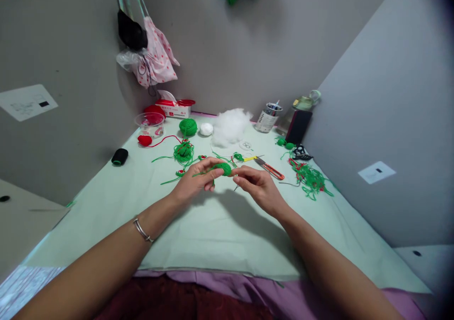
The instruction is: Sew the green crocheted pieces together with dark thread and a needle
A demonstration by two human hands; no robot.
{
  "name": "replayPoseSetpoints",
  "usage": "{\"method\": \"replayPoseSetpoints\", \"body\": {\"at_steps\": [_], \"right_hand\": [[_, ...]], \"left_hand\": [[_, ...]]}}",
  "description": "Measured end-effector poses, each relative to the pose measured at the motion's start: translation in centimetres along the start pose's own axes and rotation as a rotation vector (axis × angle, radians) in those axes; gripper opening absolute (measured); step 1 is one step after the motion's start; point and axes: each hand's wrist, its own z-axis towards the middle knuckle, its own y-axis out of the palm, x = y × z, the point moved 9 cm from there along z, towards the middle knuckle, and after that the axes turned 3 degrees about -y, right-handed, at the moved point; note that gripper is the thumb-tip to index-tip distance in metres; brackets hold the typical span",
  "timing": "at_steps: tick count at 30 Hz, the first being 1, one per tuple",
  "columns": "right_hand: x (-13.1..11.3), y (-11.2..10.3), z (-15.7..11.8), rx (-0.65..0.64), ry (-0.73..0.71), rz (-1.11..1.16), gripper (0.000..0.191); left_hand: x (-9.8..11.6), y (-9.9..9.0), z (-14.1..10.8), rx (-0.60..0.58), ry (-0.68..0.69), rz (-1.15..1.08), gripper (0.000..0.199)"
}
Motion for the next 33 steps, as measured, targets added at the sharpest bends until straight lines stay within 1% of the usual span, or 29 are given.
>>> {"method": "replayPoseSetpoints", "body": {"at_steps": [4, 8, 12, 17, 20, 24, 27, 33], "right_hand": [[-0.1, -0.3, 0.1, -0.124, -0.011, -0.007, 0.03], [0.4, -0.4, 0.1, -0.2, 0.064, 0.068, 0.03], [1.1, 0.1, 0.0, -0.209, 0.144, 0.169, 0.032], [2.3, 0.9, -0.1, -0.218, 0.218, 0.305, 0.031], [2.4, 1.1, -0.2, -0.252, 0.222, 0.326, 0.028], [2.3, 1.5, -0.3, -0.303, 0.203, 0.297, 0.022], [2.4, 1.7, -0.3, -0.306, 0.206, 0.307, 0.02], [2.8, 2.2, -0.4, -0.314, 0.232, 0.404, 0.016]], "left_hand": [[0.4, 0.1, 0.0, -0.051, 0.012, 0.027, 0.023], [0.9, 0.3, -0.3, -0.086, 0.036, 0.161, 0.022], [1.3, 0.6, -0.6, -0.101, 0.075, 0.249, 0.02], [1.2, 1.0, -0.9, -0.116, 0.073, 0.265, 0.021], [1.5, 1.3, -1.0, -0.111, 0.092, 0.277, 0.022], [1.8, 1.6, -1.0, -0.09, 0.108, 0.339, 0.02], [1.7, 1.7, -1.0, -0.095, 0.099, 0.363, 0.021], [1.4, 1.7, -1.0, -0.102, 0.085, 0.391, 0.023]]}}
